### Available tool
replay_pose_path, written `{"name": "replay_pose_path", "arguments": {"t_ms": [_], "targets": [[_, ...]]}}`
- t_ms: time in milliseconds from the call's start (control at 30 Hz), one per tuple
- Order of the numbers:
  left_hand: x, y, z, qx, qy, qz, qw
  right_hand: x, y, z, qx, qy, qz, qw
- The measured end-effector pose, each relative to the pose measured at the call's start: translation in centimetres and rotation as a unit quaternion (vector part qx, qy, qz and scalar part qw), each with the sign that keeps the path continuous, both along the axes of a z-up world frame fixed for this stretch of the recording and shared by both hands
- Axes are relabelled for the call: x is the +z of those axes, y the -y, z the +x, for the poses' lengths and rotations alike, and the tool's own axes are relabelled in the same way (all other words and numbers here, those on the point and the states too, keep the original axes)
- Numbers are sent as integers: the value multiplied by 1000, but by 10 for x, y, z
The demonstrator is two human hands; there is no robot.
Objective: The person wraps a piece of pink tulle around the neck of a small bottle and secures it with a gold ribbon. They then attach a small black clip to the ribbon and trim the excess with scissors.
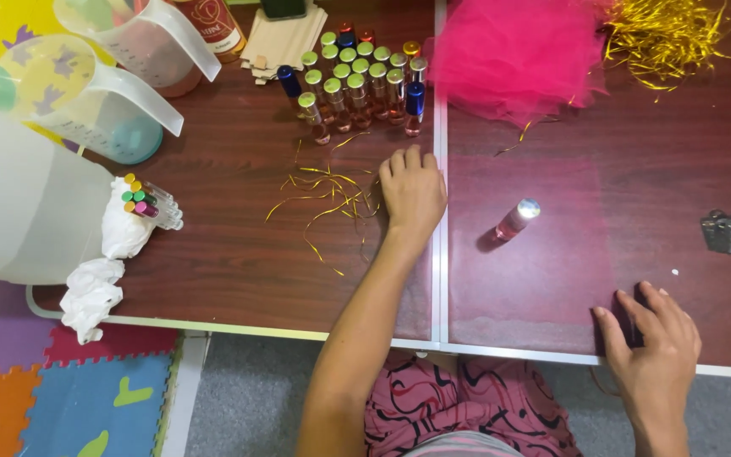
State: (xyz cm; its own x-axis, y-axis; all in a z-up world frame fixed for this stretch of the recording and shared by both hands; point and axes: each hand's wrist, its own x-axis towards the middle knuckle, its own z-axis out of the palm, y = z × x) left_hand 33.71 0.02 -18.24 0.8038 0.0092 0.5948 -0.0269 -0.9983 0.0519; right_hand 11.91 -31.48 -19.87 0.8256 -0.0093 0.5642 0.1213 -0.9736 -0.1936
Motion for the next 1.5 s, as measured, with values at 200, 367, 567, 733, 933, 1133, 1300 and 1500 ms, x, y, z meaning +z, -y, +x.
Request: {"name": "replay_pose_path", "arguments": {"t_ms": [200, 367, 567, 733, 933, 1133, 1300, 1500], "targets": [[3, -5, -3, -83, -9, -148, 986, 16, -17, -4, 29, -23, 117, 992], [58, -5, -24, -137, -203, -430, 869, 48, -40, 0, -7, -64, 316, 947], [73, 10, -38, -318, -116, -593, 730, 90, -69, 31, 52, -49, 522, 850], [85, 25, -51, -387, -127, -572, 712, 123, -88, 65, 129, -50, 496, 857], [109, 37, -64, -389, -178, -516, 742, 128, -99, 103, 188, -64, 495, 846], [102, 47, -66, -390, -186, -530, 730, 112, -100, 126, 246, -63, 546, 798], [116, 41, -70, -389, -207, -532, 724, 122, -105, 128, 240, -81, 565, 786], [105, 39, -61, -375, -229, -504, 743, 117, -100, 139, 277, -81, 549, 784]]}}
